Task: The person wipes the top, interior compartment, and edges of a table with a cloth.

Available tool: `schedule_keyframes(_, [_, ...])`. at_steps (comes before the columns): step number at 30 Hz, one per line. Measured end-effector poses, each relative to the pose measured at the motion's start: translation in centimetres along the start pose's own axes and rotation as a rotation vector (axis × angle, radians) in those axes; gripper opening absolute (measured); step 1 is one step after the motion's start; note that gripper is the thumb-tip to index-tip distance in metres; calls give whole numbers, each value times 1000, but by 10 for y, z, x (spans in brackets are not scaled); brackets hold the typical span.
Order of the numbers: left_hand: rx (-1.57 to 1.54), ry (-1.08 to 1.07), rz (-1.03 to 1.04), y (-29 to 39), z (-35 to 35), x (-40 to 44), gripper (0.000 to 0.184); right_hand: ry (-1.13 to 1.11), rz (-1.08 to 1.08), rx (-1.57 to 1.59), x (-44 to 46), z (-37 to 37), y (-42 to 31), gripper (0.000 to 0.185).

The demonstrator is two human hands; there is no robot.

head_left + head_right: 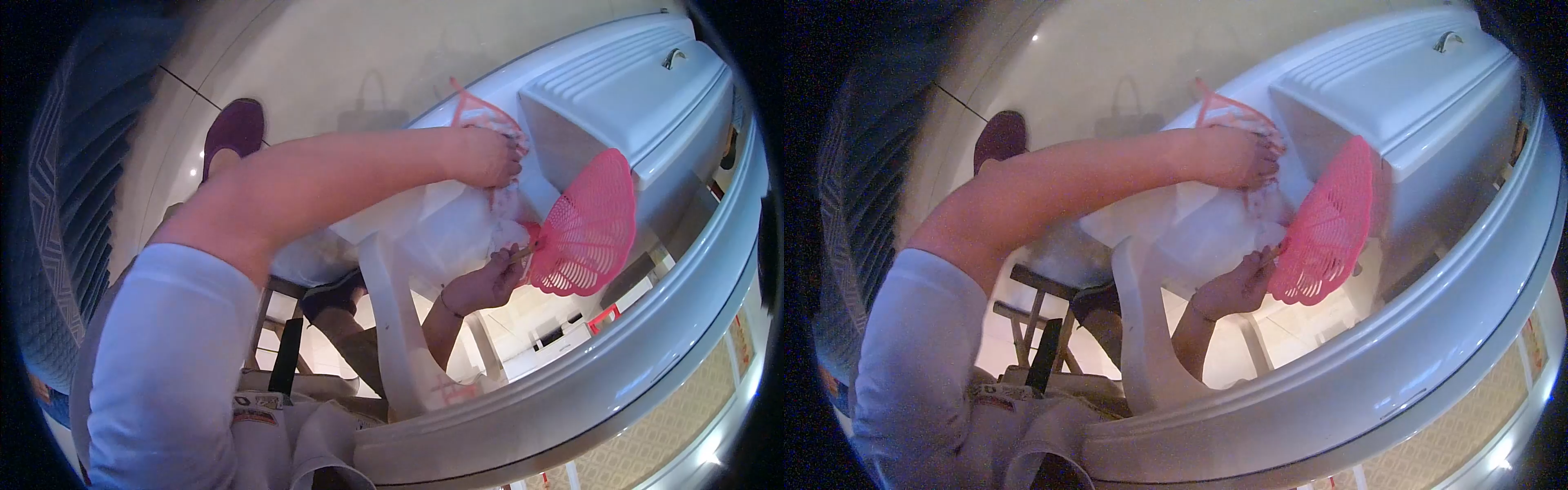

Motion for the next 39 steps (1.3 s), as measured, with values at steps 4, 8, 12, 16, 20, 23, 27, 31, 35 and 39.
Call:
schedule_keyframes(4, [-31,-147,42,-16,10,24,17,-32,35,0,-1,-1,-5,27])
schedule_keyframes(8, [-3,-88,-15,-11,-2,7,16,-58,56,-48,3,-5,-1,27])
schedule_keyframes(12, [-4,112,-89,27,-26,-46,17,0,-4,73,6,-4,5,20])
schedule_keyframes(16, [-82,81,12,64,-43,-67,17,-4,-21,12,2,-2,7,20])
schedule_keyframes(20, [-145,26,19,53,-23,-50,17,-14,-21,72,0,-1,-1,17])
schedule_keyframes(23, [-24,38,17,34,5,-19,16,-19,-22,17,-2,1,1,16])
schedule_keyframes(27, [39,39,-64,12,20,27,13,-24,8,-2,-6,0,-5,16])
schedule_keyframes(31, [-8,-95,-73,11,13,29,16,-50,-31,-24,-5,-3,2,16])
schedule_keyframes(35, [30,-11,-106,37,-2,-7,17,-41,13,-6,-4,-6,1,17])
schedule_keyframes(39, [-182,-37,-52,97,-26,-63,19,-40,33,51,-6,-4,7,17])
Point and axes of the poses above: each hand's wrist, its own x-axis towards the middle knuckle, its own z-axis out of the palm, y = z × x, the point moved 4 cm from there along x, towards the middle knuckle, and after that the axes turned 15 degrees about z, right-handed, at the moved point
